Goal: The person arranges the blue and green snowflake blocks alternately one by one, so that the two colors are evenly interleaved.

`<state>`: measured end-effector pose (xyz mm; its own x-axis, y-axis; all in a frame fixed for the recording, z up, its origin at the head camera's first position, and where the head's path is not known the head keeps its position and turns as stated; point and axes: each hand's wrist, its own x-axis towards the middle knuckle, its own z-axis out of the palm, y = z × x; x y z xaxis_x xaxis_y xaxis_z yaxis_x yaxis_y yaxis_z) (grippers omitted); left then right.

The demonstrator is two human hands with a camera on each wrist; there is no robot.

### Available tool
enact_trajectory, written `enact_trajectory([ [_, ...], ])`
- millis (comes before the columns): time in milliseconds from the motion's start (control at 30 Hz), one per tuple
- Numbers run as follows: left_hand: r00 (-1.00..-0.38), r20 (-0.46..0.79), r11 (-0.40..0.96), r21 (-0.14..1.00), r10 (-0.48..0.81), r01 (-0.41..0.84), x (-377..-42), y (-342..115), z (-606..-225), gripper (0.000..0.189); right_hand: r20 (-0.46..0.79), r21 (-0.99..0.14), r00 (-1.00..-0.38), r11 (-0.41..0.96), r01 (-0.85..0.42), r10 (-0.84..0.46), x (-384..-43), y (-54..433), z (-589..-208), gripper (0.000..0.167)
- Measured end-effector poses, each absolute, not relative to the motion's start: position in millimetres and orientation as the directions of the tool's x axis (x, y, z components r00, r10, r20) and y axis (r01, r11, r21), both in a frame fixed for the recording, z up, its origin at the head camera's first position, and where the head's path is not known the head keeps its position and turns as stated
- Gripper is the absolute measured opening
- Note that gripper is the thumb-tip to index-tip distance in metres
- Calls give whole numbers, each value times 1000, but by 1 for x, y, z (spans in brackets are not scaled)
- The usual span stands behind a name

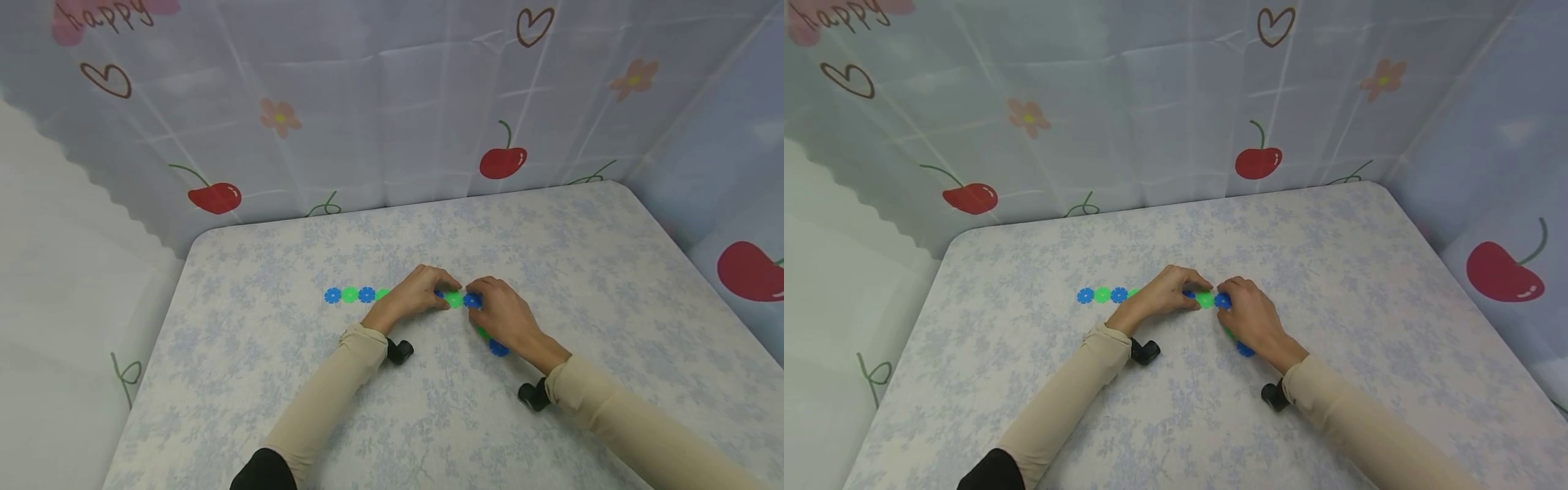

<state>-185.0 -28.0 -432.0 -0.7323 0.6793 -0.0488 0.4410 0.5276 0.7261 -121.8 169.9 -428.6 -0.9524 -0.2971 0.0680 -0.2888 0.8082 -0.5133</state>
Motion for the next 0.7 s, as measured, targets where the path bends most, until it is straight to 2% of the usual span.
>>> enact_trajectory([
  [167, -735, -52, 533, 724, 676, 438, -185, -28, -431, 40, 114, -509, -946, 800, -318, -303, -116, 176, -428, 37],
  [700, -735, -49, 546, 702, 677, 456, -185, -28, -431, 40, 77, -546, -956, 791, -277, -281, -77, 195, -427, 36],
])
